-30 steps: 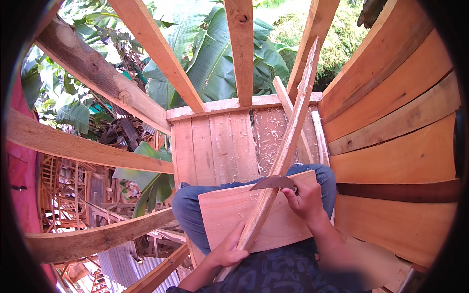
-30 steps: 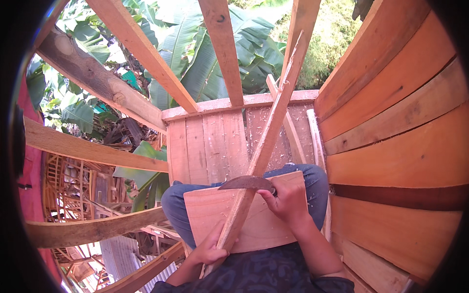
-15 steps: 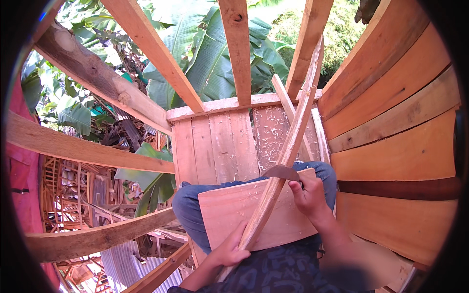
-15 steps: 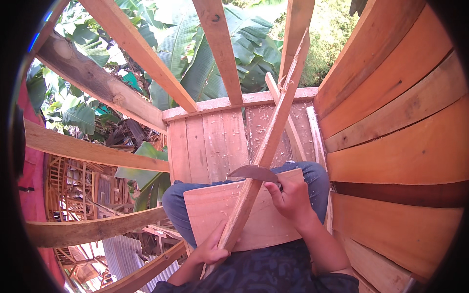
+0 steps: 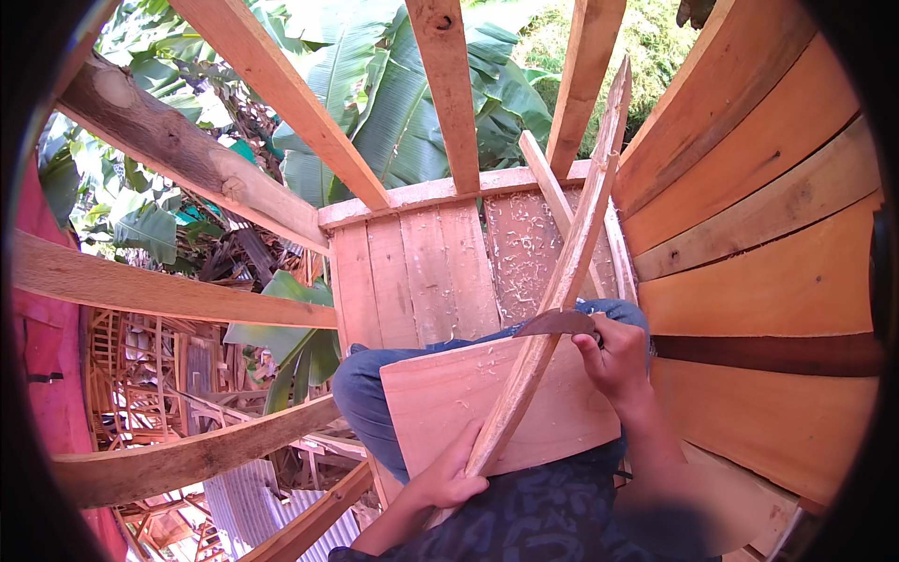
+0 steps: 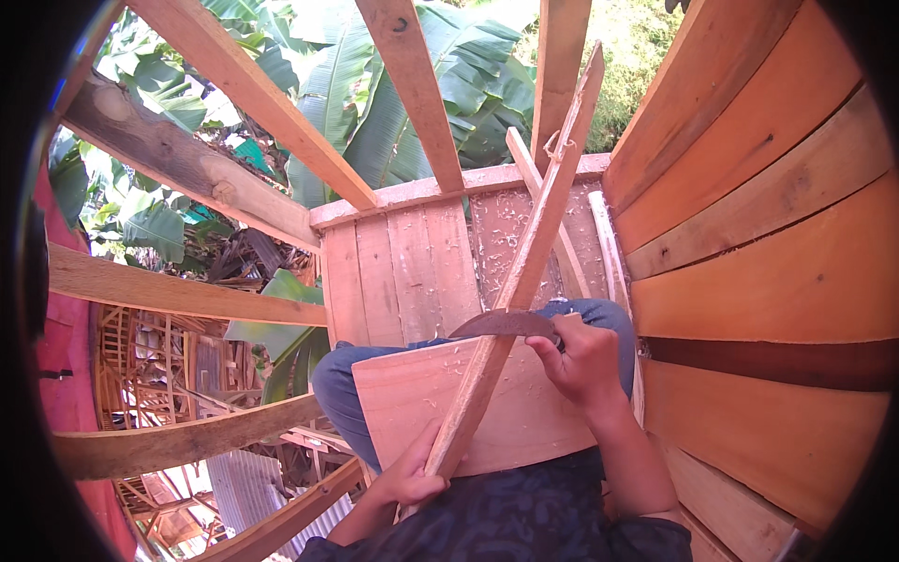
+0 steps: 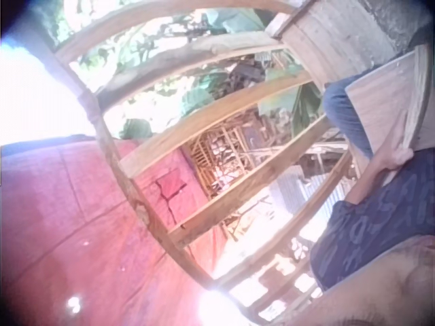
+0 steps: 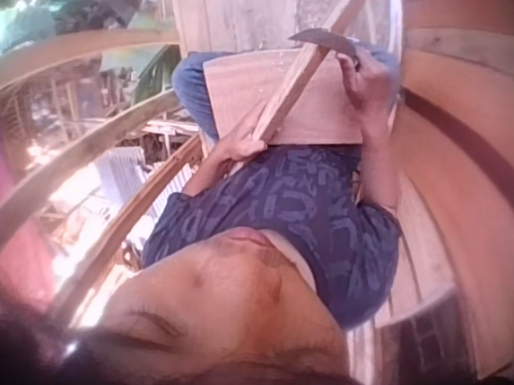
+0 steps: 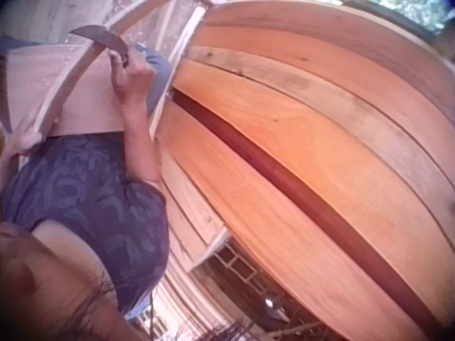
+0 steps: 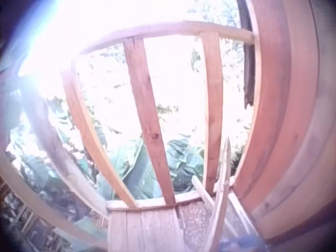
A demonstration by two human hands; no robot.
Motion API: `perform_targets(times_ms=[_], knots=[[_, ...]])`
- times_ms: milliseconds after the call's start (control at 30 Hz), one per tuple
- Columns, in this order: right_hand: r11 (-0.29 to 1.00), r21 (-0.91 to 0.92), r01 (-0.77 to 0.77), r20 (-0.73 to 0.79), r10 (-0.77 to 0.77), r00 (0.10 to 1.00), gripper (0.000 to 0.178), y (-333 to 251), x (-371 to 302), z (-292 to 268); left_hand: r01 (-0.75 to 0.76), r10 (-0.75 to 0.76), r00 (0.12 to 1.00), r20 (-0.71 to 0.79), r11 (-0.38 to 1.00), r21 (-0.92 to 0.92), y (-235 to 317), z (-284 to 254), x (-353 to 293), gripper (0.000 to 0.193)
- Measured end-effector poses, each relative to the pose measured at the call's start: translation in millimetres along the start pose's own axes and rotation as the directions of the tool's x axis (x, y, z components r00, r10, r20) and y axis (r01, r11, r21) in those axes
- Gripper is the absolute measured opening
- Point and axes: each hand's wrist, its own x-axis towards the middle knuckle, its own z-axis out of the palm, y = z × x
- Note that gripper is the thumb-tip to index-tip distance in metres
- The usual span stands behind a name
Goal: The person carves a long wooden stick using a curved knife while sitting cross-legged on a wooden platform. They repeatedly shave thin layers from the stick's surface, producing wood shavings.
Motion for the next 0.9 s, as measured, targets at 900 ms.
perform_targets(times_ms=[900], knots=[[0.997, 0.016, 0.076, -0.01, -0.076, 0.997, 0.047, -18, -5, -4, 0.02, -0.019, 1.0, 0.021, 0.997, -0.07, -2, -1, -4, 0.095]])
